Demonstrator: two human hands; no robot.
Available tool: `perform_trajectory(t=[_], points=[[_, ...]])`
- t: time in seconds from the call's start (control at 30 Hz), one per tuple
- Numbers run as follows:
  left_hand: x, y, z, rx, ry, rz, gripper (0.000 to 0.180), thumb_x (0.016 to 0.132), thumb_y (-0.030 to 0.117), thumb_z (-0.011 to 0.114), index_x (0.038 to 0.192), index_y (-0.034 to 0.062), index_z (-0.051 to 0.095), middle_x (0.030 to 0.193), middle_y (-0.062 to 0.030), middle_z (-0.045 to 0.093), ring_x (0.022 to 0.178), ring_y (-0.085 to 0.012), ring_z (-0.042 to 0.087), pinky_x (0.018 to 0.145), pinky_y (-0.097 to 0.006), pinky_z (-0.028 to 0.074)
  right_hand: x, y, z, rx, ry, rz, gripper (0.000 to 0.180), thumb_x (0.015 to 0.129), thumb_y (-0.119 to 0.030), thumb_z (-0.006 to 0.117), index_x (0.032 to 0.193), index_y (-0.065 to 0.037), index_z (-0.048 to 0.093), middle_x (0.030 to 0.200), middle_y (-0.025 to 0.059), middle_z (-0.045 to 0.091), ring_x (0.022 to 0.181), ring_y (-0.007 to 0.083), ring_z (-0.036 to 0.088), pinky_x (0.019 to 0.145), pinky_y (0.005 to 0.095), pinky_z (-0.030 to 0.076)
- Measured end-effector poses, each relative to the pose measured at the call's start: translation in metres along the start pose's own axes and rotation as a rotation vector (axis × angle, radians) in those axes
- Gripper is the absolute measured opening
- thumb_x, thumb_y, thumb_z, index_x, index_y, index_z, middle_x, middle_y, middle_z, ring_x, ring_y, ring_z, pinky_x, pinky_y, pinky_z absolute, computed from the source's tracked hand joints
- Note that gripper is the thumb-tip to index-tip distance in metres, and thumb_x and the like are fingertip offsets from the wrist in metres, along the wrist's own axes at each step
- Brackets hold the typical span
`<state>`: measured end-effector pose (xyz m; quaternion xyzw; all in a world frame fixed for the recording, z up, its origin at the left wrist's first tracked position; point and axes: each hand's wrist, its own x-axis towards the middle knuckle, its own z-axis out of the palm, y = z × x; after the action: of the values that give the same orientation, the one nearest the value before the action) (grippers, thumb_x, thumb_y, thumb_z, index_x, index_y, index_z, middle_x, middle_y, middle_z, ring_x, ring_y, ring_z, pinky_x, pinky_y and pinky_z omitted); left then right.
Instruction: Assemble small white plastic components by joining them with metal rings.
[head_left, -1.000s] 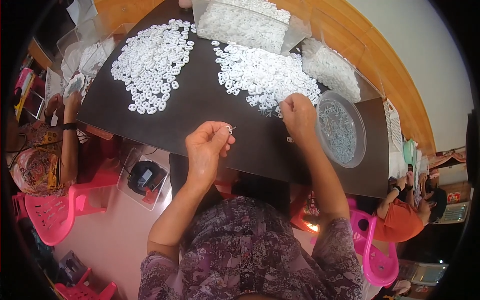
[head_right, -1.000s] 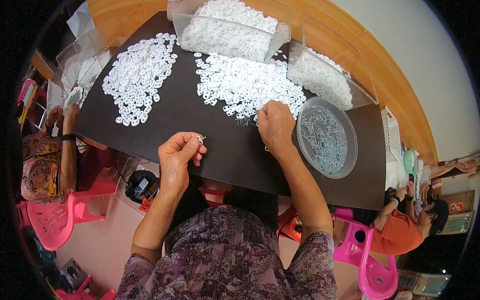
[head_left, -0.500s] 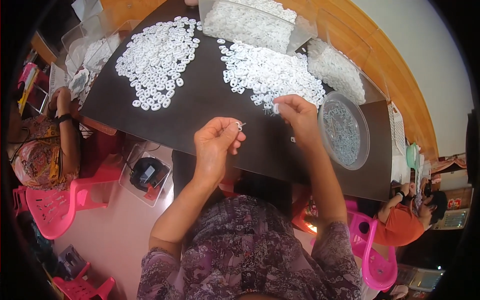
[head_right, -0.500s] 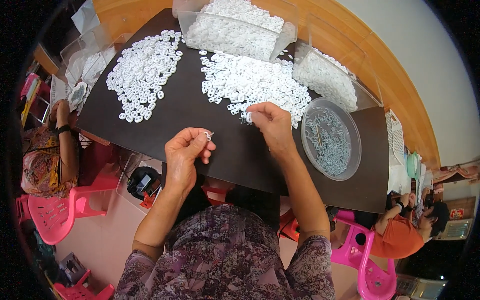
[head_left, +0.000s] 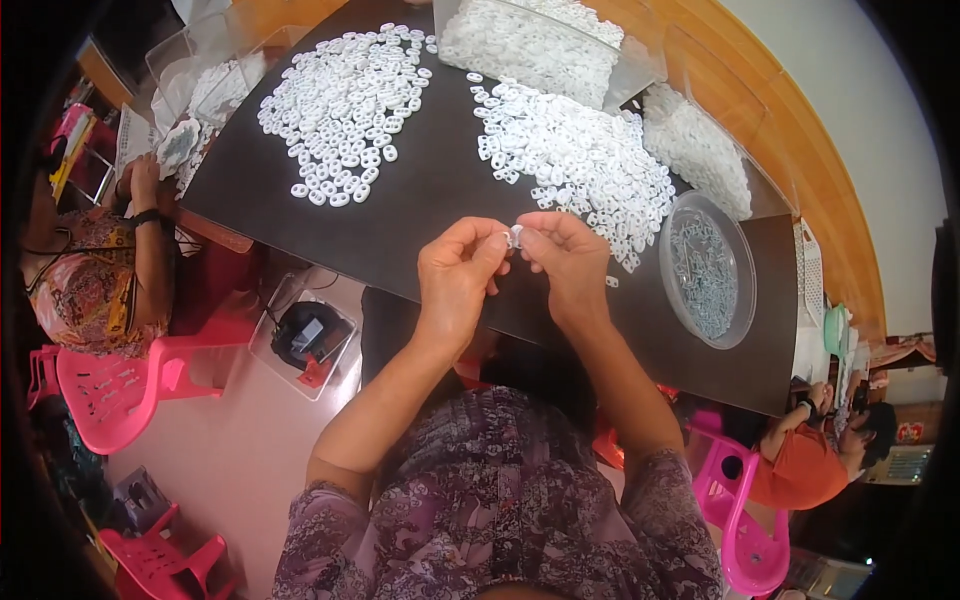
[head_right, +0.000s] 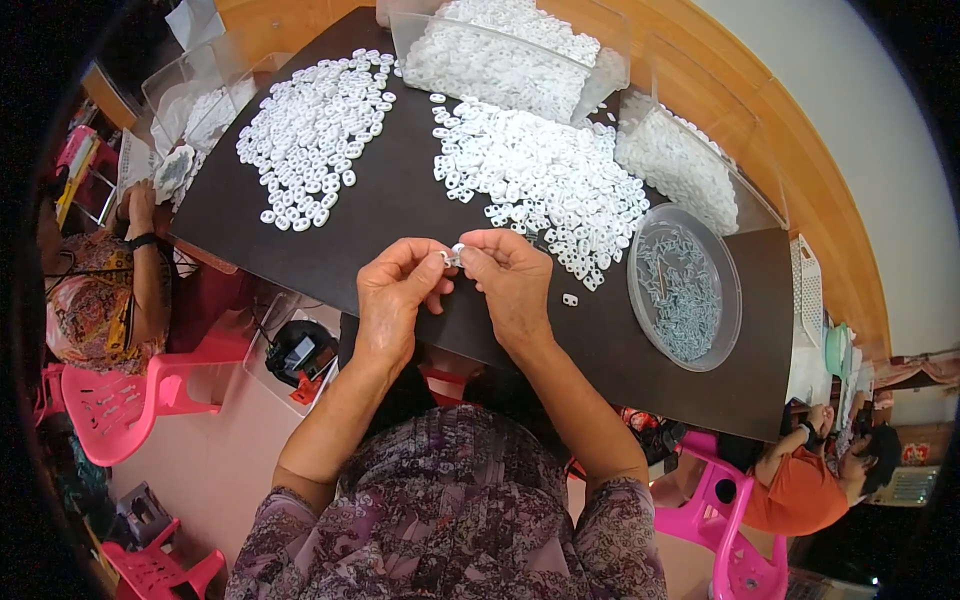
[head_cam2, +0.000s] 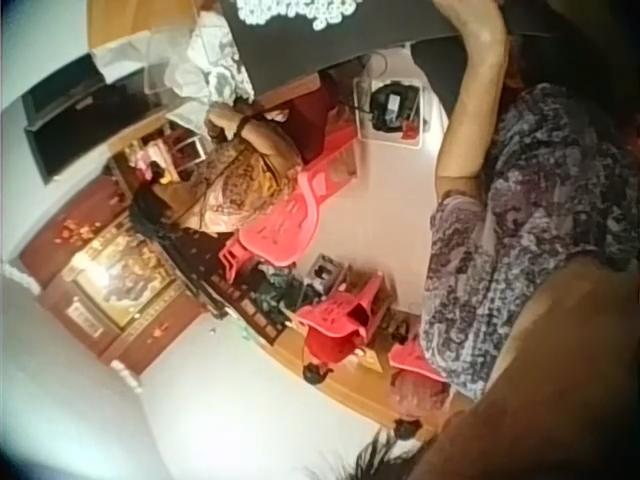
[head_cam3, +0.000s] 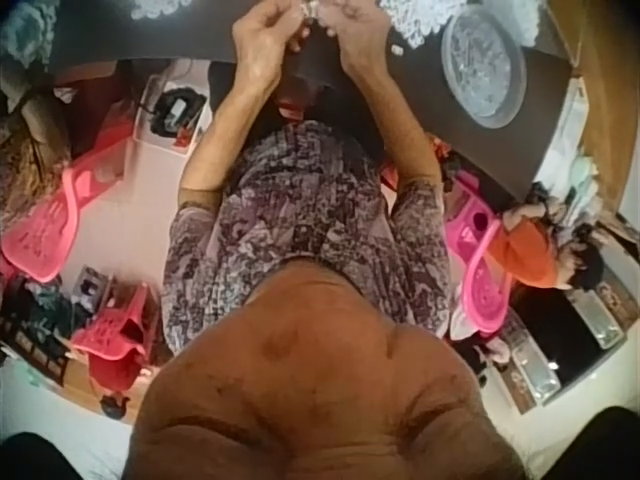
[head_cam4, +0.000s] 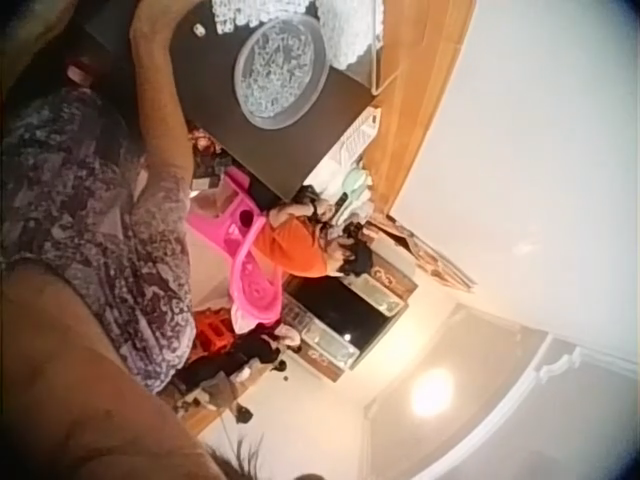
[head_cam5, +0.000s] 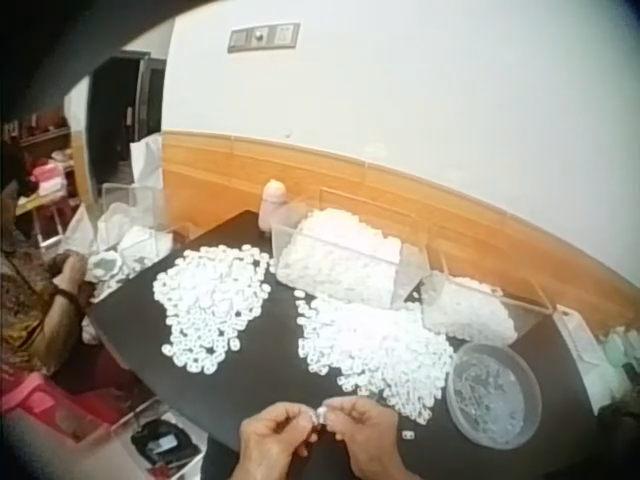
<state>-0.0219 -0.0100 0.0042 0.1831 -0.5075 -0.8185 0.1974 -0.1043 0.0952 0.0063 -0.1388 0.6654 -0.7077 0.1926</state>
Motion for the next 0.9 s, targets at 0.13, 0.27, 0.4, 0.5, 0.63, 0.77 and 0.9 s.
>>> perform_trajectory(t=[0.13, 0.27, 0.4, 0.5, 0.63, 0.77, 0.9], points=[[0.001, 0.001, -0.001, 0.092, -0.027, 0.008, 0.012, 0.087, 0.009, 0.059, 0.091, -0.002, 0.064, 0.08, -0.0042, 0.063, 0.067, -0.009, 0.056, 0.055, -0.021, 0.043, -0.003, -0.005, 0.004, -0.019, -0.013, -0.036, 0.016, 0.081, -0.005, 0.065, 0.095, 0.002, 0.064, 0.077, 0.0021, 0.063, 0.065, 0.006, 0.053, 0.057, 0.0184, 0.04], [0.002, 0.0, -0.004, 0.033, -0.001, 0.047, 0.011, 0.085, 0.007, 0.06, 0.087, -0.0027, 0.065, 0.071, -0.0017, 0.06, 0.062, -0.0057, 0.051, 0.053, -0.019, 0.04, -0.003, -0.005, 0.005, -0.05, -0.049, -0.025, 0.014, 0.081, -0.004, 0.064, 0.094, 0.001, 0.064, 0.076, 0.0015, 0.062, 0.063, 0.0055, 0.053, 0.056, 0.0185, 0.04], [0.004, 0.006, -0.012, 0.006, 0.014, 0.068, 0.009, 0.085, 0.005, 0.06, 0.087, -0.0032, 0.065, 0.074, -0.003, 0.061, 0.063, -0.0068, 0.052, 0.053, -0.02, 0.041, -0.003, -0.007, 0.004, -0.077, -0.054, -0.016, 0.014, 0.081, -0.003, 0.062, 0.094, 0.001, 0.064, 0.076, 0.0013, 0.062, 0.064, 0.0049, 0.052, 0.056, 0.0181, 0.039], [0.009, 0.01, -0.02, 0.018, -0.015, 0.062, 0.012, 0.086, 0.008, 0.06, 0.087, -0.0033, 0.064, 0.077, -0.0071, 0.063, 0.063, -0.01, 0.054, 0.055, -0.022, 0.043, 0.001, -0.001, 0.001, -0.148, -0.03, -0.049, 0.013, 0.082, -0.002, 0.06, 0.094, 0.002, 0.064, 0.077, 0.0016, 0.062, 0.065, 0.0068, 0.054, 0.059, 0.0199, 0.043], [0.013, 0.012, -0.024, 0.005, -0.053, 0.013, 0.012, 0.087, 0.008, 0.059, 0.086, -0.0034, 0.063, 0.075, -0.0074, 0.062, 0.061, -0.01, 0.054, 0.055, -0.021, 0.043, 0.013, 0.007, -0.004, -0.619, -0.012, -0.512, 0.013, 0.083, -0.003, 0.058, 0.094, 0.002, 0.064, 0.081, 0.0031, 0.063, 0.067, 0.0103, 0.056, 0.066, 0.0236, 0.046], [0.015, 0.014, -0.028, 0.04, -0.073, -0.002, 0.013, 0.087, 0.009, 0.058, 0.086, -0.0033, 0.062, 0.075, -0.0075, 0.062, 0.062, -0.0099, 0.054, 0.054, -0.021, 0.042, 0.015, -0.005, 0.0, -0.516, -0.12, -0.452, 0.012, 0.083, -0.004, 0.059, 0.093, 0.001, 0.065, 0.082, 0.003, 0.064, 0.067, 0.0089, 0.056, 0.064, 0.0225, 0.045], [0.015, 0.014, -0.029, 0.026, -0.131, -0.019, 0.013, 0.088, 0.009, 0.057, 0.086, -0.0034, 0.062, 0.076, -0.0083, 0.063, 0.062, -0.0105, 0.055, 0.055, -0.022, 0.043, 0.015, -0.022, 0.004, -0.246, -0.325, -0.043, 0.012, 0.082, -0.006, 0.061, 0.091, 0.0, 0.065, 0.079, 0.0023, 0.064, 0.066, 0.0067, 0.054, 0.06, 0.0201, 0.042]])
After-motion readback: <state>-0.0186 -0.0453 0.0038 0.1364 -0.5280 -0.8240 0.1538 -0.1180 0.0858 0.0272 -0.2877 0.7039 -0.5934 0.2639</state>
